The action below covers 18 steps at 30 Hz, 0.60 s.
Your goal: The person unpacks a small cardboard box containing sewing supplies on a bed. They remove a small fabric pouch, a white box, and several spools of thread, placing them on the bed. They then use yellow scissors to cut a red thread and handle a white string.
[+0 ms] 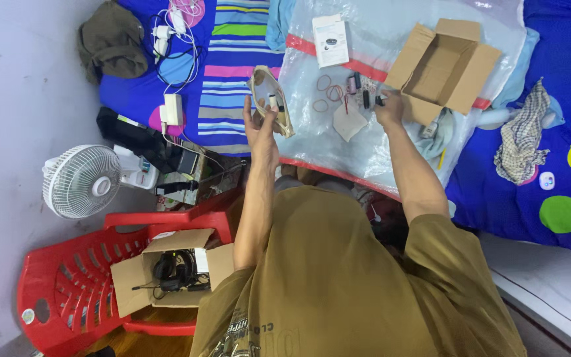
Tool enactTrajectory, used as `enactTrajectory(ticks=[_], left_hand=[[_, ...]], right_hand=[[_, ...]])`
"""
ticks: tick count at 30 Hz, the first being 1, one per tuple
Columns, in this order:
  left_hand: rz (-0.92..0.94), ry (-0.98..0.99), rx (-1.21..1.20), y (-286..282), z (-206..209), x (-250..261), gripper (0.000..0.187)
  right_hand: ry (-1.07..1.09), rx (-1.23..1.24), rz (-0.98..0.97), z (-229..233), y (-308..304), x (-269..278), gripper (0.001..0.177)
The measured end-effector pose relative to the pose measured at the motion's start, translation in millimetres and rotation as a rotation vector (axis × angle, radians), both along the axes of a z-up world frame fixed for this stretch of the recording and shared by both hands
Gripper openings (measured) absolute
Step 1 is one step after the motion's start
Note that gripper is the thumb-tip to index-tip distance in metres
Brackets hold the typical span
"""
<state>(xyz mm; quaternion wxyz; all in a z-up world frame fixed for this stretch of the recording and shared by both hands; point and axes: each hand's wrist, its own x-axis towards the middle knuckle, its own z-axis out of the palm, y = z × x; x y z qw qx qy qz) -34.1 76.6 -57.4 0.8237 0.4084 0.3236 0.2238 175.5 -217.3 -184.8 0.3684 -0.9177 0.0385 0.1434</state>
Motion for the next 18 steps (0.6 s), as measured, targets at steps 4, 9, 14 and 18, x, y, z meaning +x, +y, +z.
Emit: enactTrajectory(ticks=[4,9,14,18], left_hand=[[-0.013,0.025,-0.016,-7,-3,4,0.101],[-0.029,-0.026,0.004,-19,-2,16,0.101],[-0.153,-0.191,0.106,-43,18,25,0.109],[-0.265,-0.152,0.149,-59,38,42,0.126]], right_hand=[[0.039,0.268,-0.134,-2,5,4,0.08],[-0.197,0.253,-0.246,-6,6,2,0.051],[-0.194,0.432,-0.292,49,11,-21,0.032],[-0.462,0.603,0.004,152,22,-66,0.016]])
